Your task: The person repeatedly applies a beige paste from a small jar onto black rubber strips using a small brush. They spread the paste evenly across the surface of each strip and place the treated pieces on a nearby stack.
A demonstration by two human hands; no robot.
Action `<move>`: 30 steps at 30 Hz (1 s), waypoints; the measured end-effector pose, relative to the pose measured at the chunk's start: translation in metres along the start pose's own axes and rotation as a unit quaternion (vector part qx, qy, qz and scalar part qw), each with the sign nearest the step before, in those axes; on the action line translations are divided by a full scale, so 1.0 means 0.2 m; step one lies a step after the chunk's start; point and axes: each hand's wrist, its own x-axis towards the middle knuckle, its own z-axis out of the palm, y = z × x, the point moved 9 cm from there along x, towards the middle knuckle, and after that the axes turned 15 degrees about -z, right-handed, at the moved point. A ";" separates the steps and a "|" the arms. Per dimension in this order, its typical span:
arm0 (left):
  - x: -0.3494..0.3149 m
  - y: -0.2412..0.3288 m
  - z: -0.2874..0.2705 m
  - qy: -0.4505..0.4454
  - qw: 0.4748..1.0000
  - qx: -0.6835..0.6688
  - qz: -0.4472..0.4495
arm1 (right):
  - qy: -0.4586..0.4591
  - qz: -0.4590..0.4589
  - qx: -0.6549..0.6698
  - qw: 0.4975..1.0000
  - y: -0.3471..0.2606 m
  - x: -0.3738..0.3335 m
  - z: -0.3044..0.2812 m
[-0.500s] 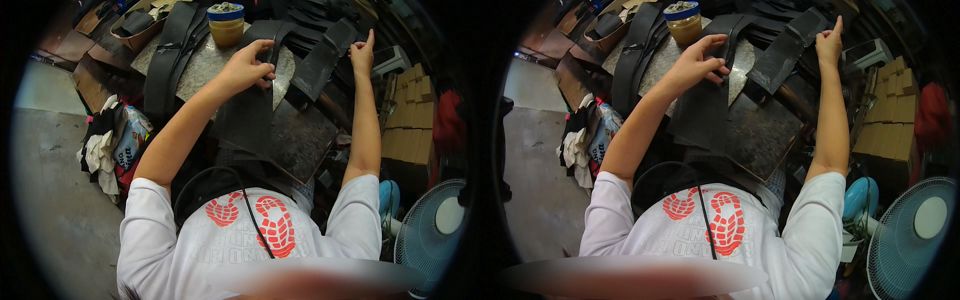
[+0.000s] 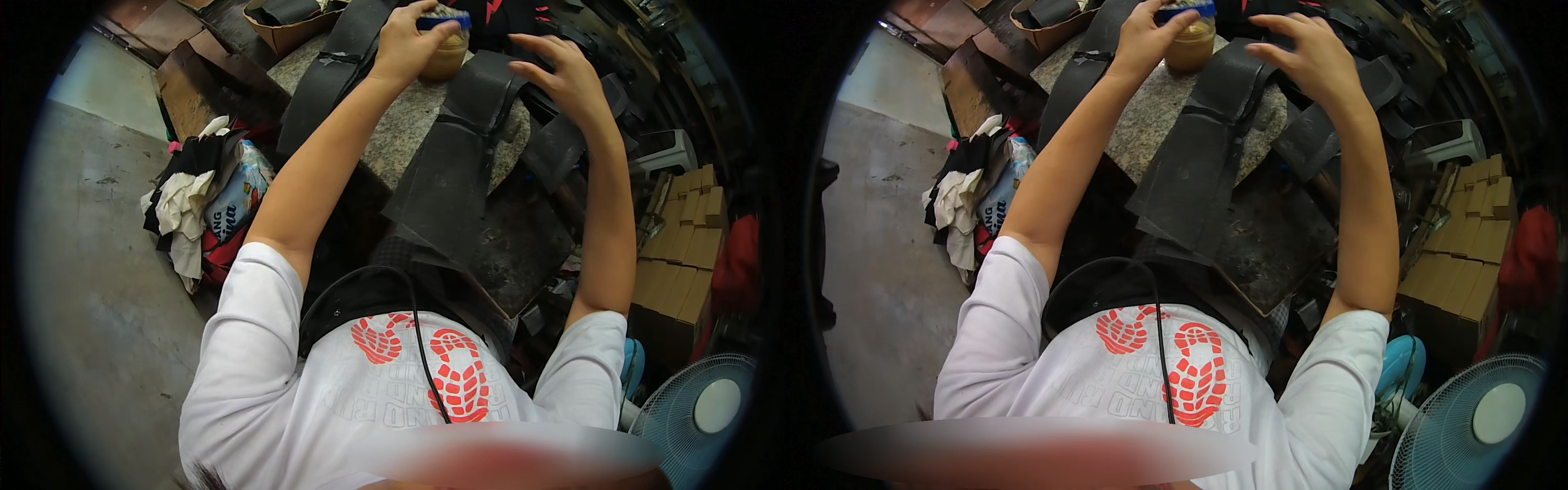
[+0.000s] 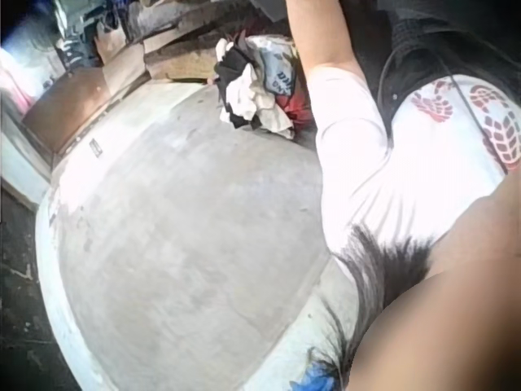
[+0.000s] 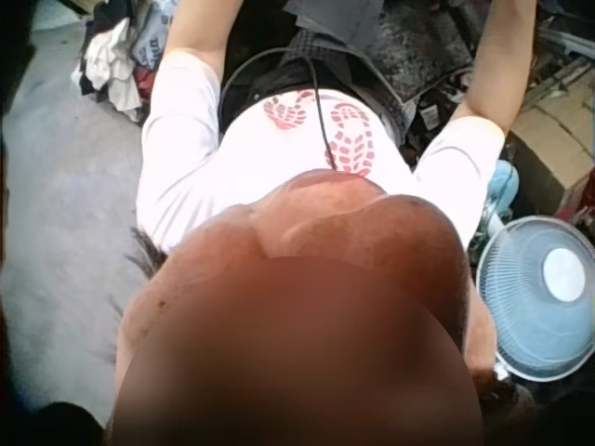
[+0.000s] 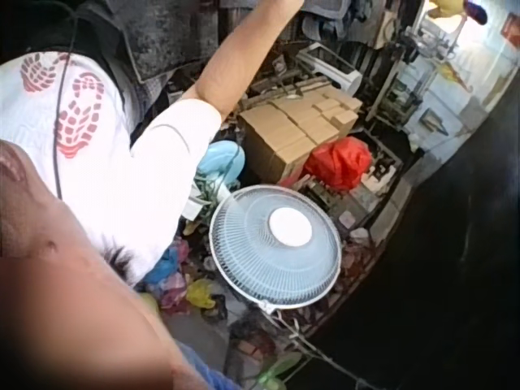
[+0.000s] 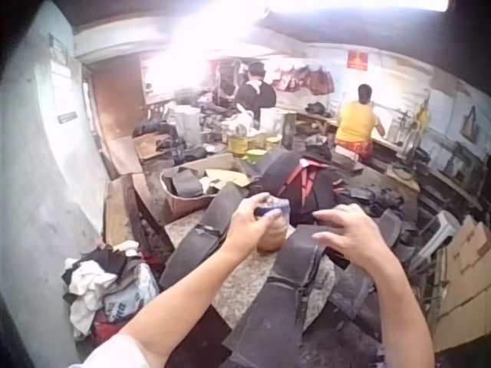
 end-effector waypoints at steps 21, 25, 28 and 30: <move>-0.14 0.12 -0.06 0.058 0.981 0.075 0.168 | -0.095 -0.024 0.056 0.994 -0.35 0.21 -0.09; -0.44 0.29 -0.10 0.085 0.951 0.144 0.262 | 0.078 -0.030 0.066 0.994 -0.39 0.01 -0.40; -0.64 0.29 0.13 -0.174 0.951 0.130 0.221 | 0.125 0.144 0.341 0.921 -0.23 -0.16 -0.29; -0.74 0.30 0.21 -0.243 0.894 0.245 0.287 | 0.193 0.037 0.346 0.917 -0.29 -0.17 -0.23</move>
